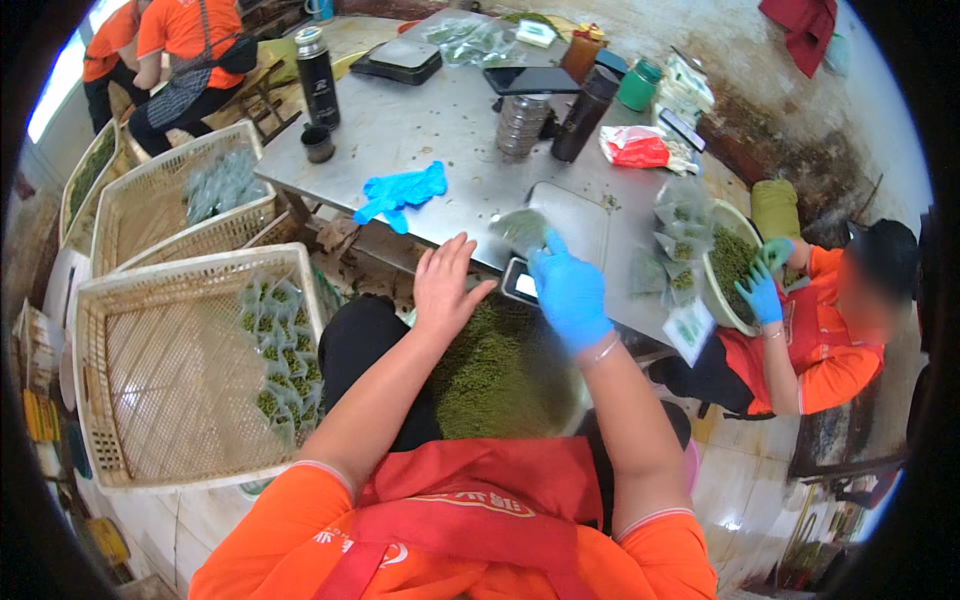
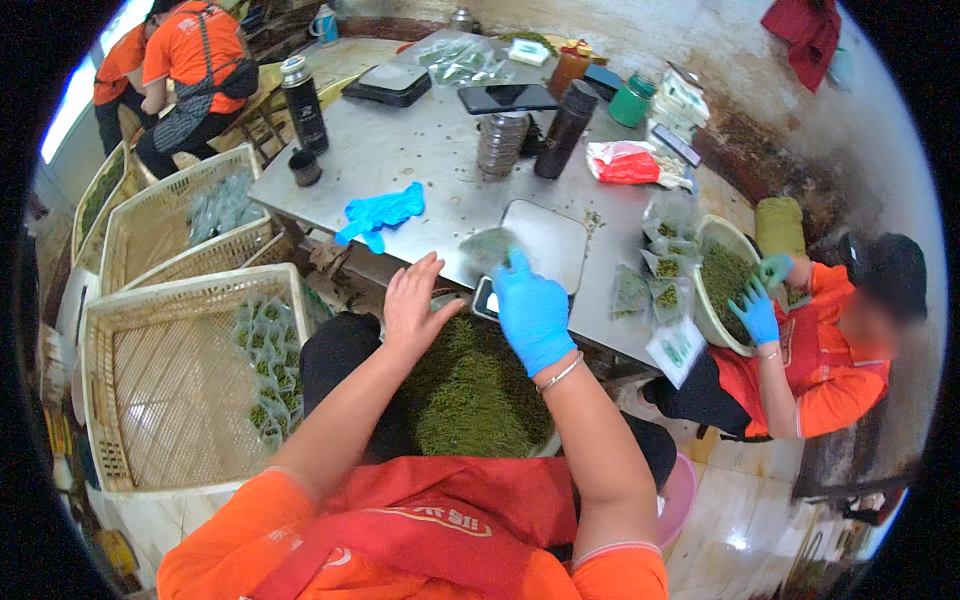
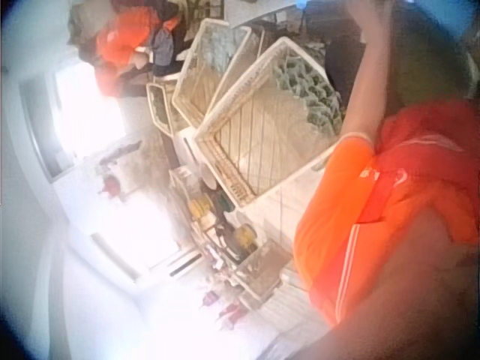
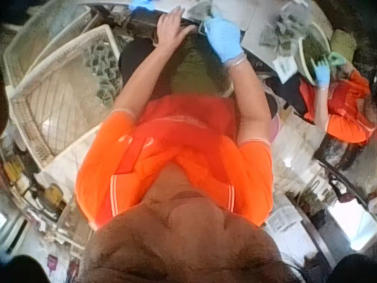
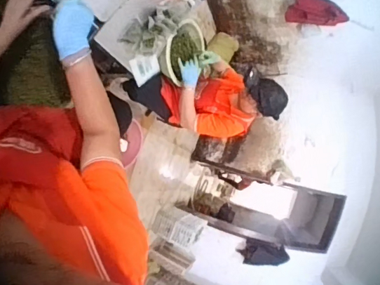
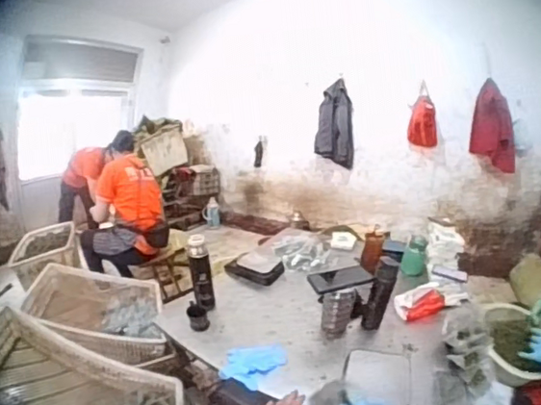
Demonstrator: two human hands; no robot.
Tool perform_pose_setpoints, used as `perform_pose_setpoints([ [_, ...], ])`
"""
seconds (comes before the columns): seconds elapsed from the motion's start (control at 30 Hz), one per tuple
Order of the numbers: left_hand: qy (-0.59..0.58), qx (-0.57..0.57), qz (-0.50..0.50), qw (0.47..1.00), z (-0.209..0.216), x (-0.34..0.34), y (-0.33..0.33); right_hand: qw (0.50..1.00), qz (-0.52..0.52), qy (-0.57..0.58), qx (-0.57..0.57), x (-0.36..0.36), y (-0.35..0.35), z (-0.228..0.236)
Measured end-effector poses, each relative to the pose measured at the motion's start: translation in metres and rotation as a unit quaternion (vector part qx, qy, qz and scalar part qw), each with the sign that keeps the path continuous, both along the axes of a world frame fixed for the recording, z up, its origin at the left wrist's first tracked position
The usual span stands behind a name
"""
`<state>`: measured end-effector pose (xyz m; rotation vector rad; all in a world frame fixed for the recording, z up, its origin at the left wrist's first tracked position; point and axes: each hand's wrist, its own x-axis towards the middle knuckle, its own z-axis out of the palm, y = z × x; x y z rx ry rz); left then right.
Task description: The person scoops green tea leaves from a bowl into small plastic bags, weighs each bag on a digital scale, and places the filled bags into a basket. The process is repeated continuously with consistent hand movements.
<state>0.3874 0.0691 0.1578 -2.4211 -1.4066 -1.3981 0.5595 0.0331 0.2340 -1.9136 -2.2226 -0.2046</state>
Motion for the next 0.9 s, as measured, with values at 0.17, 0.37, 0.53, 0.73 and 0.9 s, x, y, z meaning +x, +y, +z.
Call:
perform_pose_setpoints([
  [0.17,0.018,-0.197,0.007,0.98,-0.017,-0.002,0.001,0.994,0.075,0.077,0.007,-0.052,-0.018,0.013],
  [0.37,0.04,-0.169,0.002,0.985,-0.018,-0.003,-0.003,0.995,0.041,0.046,-0.082,-0.057,0.0,-0.039],
  [0.53,0.079,-0.159,-0.007,0.984,-0.008,-0.007,-0.005,0.993,0.032,0.086,-0.076,-0.068,-0.021,-0.009],
  [0.73,0.039,-0.139,-0.051,0.988,-0.007,-0.004,-0.006,0.975,0.105,0.19,-0.051,-0.04,-0.017,-0.032],
  [0.9,-0.246,-0.328,-0.049,0.911,-0.047,-0.011,0.016,0.696,0.01,0.718,-0.006,0.029,-0.073,-0.02],
])
